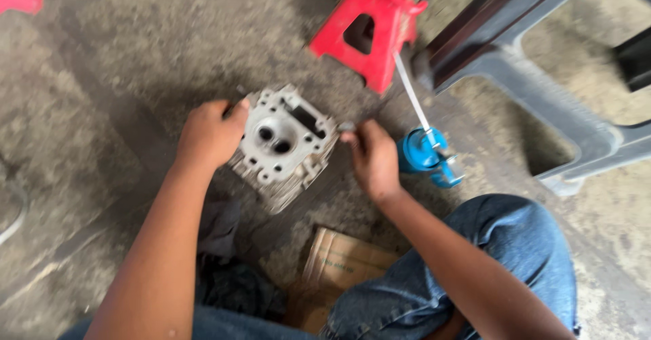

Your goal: The person sits on the floor and cleans a metal engine cylinder head using a rag and a blue oil can. They wipe the surface, spray fluid into the internal holes, and use a metal rod to scrape and clean the interior passages.

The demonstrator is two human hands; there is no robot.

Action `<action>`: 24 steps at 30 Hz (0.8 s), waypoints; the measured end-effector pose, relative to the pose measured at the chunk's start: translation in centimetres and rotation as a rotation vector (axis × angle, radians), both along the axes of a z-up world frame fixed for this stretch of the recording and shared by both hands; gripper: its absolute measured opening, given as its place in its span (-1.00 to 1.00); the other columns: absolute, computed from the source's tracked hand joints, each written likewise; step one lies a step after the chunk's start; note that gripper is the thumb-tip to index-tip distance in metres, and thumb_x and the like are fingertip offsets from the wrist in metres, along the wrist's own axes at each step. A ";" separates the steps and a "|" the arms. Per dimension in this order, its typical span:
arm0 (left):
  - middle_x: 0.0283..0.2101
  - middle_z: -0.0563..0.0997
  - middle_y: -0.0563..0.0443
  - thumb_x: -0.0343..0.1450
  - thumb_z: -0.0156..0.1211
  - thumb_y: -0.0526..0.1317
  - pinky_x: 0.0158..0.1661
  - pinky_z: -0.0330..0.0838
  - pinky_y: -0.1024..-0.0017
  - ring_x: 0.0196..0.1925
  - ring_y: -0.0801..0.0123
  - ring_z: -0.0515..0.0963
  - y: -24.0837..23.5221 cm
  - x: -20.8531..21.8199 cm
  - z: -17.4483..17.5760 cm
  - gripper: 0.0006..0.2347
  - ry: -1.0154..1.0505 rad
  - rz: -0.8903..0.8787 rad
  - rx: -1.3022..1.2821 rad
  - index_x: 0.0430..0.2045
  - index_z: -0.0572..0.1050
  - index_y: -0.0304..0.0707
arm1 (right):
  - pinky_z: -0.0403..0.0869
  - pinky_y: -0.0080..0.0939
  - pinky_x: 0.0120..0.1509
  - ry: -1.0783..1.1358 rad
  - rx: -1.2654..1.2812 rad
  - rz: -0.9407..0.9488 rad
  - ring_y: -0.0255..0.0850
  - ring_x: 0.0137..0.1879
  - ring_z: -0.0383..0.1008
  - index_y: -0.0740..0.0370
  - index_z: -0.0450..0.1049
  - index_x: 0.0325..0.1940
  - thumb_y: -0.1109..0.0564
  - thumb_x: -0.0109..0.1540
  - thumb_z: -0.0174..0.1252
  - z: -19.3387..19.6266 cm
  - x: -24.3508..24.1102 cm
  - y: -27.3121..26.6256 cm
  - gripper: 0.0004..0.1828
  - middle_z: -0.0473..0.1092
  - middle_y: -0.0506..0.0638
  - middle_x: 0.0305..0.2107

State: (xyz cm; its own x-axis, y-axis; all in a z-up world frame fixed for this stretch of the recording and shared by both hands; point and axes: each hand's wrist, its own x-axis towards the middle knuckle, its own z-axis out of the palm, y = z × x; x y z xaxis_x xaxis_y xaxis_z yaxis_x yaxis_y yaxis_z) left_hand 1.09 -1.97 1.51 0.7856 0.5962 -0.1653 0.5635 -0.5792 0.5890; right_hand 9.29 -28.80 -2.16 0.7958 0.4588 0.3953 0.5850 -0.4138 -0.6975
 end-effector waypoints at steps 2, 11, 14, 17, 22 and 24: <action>-0.21 0.67 -0.31 0.47 0.03 0.12 -0.01 0.44 0.00 -0.04 -0.20 0.61 0.0 0.2 0.0 -0.56 -0.004 -0.001 -0.006 -0.28 0.64 -0.33 | 0.38 0.08 -0.24 -0.034 -0.006 0.080 0.23 -0.31 0.38 0.30 0.39 -0.31 0.09 0.29 0.28 0.3 -0.6 -0.2 -0.74 0.36 0.23 -0.42; -0.12 0.65 -0.35 0.45 0.05 0.12 0.03 0.43 0.02 0.01 -0.21 0.59 0.0 0.3 -0.6 -0.57 -0.019 0.039 0.000 -0.15 0.64 -0.26 | 0.40 0.07 -0.27 -0.092 -0.041 0.020 0.21 -0.29 0.46 0.27 0.45 -0.30 0.11 0.28 0.22 -0.2 -0.2 -0.5 -0.82 0.42 0.20 -0.42; -0.15 0.66 -0.33 0.44 0.05 0.12 0.02 0.44 0.03 0.00 -0.19 0.60 0.2 0.0 -0.6 -0.58 -0.023 0.035 -0.004 -0.19 0.64 -0.25 | 0.39 -0.01 -0.34 -0.007 0.021 -0.021 0.11 -0.39 0.44 0.29 0.44 -0.30 0.11 0.30 0.18 -0.3 -1.5 -0.6 -0.81 0.42 0.18 -0.48; -0.17 0.67 -0.31 0.45 0.04 0.11 0.01 0.45 0.02 -0.02 -0.18 0.62 -0.1 0.1 -0.4 -0.59 -0.008 0.037 -0.009 -0.26 0.65 -0.26 | 0.37 -0.14 -0.39 0.270 0.101 -0.138 -0.12 -0.52 0.39 0.30 0.40 -0.30 0.07 0.37 0.12 -0.2 0.4 -0.4 -0.74 0.38 0.11 -0.60; -0.21 0.68 -0.29 0.43 0.05 0.10 -0.03 0.46 0.03 -0.06 -0.17 0.63 -0.2 0.0 0.2 -0.61 -0.015 0.055 -0.058 -0.26 0.64 -0.24 | 0.35 -0.23 -0.41 0.475 0.087 -0.136 -0.36 -0.52 0.30 0.28 0.40 -0.26 0.02 0.39 0.06 -1.3 1.2 0.1 -0.72 0.36 -0.01 -0.66; -0.21 0.67 -0.30 0.43 0.05 0.10 -0.03 0.46 0.03 -0.06 -0.17 0.62 -0.2 -0.2 0.3 -0.60 -0.032 0.052 -0.039 -0.27 0.64 -0.27 | 0.34 -0.22 -0.41 0.432 0.085 -0.105 -0.34 -0.52 0.28 0.29 0.41 -0.25 0.01 0.40 0.08 -1.7 1.2 0.8 -0.72 0.35 0.00 -0.66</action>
State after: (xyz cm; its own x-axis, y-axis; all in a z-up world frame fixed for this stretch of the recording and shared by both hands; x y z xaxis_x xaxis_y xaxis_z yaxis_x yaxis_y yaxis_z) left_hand 0.92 -2.19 1.83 0.7593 0.6297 -0.1642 0.5724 -0.5262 0.6289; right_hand 10.52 -27.99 -3.88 0.9365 0.3472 0.0494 0.1909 -0.3864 -0.9024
